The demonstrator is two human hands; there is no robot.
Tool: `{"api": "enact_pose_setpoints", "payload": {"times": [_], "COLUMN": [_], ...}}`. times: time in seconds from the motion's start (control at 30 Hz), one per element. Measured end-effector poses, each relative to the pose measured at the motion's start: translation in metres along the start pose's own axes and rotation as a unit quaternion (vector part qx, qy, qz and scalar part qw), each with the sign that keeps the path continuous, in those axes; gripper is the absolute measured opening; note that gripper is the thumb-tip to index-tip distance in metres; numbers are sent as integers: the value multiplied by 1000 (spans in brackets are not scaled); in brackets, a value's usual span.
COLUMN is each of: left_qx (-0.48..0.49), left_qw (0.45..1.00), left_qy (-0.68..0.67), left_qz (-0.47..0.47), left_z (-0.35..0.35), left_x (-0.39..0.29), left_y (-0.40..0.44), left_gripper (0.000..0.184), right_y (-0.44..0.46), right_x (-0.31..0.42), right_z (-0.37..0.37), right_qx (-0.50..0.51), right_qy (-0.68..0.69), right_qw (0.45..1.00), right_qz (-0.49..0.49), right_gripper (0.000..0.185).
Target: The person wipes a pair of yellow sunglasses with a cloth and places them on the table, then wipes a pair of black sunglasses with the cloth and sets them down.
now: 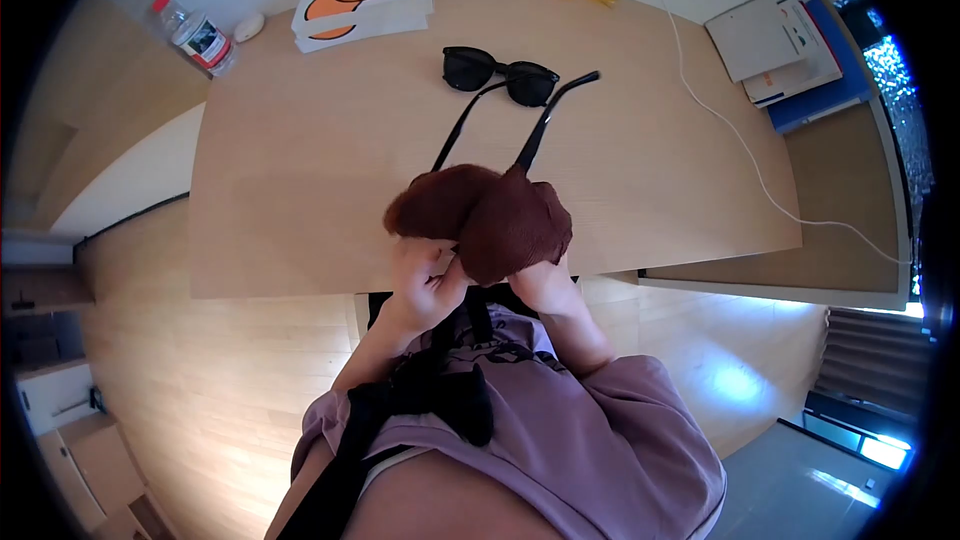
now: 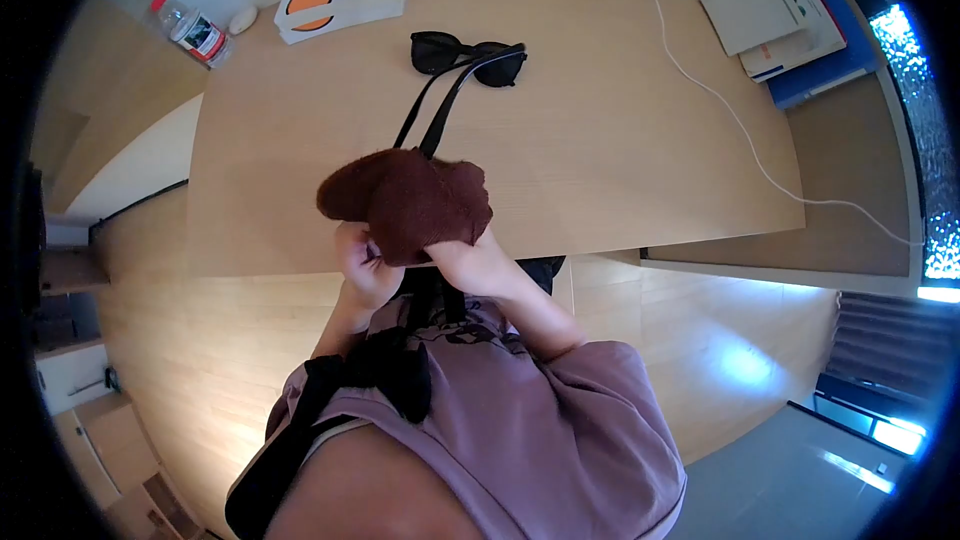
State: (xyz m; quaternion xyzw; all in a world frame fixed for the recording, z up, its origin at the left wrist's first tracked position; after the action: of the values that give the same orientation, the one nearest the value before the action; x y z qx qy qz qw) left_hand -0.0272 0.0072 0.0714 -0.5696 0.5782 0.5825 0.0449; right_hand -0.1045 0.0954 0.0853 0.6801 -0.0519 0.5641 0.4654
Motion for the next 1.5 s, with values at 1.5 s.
{"api": "enact_pose_setpoints", "payload": {"times": [1.5], "left_qx": [9], "left_qw": [989], "left_qy": [-103], "left_qz": [108], "left_z": [-3], "left_x": [-24], "left_y": [13], "left_gripper": [13], "right_y": [10], "right_x": [-84], "right_z": [-50], "right_qx": [-186], "right_qy": [620], "right_qw": [725], "right_qz": [234], "right_gripper": [27]}}
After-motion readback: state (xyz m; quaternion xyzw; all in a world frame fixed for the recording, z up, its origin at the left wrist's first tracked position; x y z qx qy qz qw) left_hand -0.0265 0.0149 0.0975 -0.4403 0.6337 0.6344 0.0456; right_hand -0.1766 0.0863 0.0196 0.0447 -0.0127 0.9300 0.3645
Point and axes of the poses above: each hand's wrist, its own y-axis towards the middle knuckle, its own z-axis out of the palm, x = y × z, the point moved 7 cm from there along y, towards the middle knuckle, and after that the axes turned 7 degrees about -z, right-handed, at the moved point
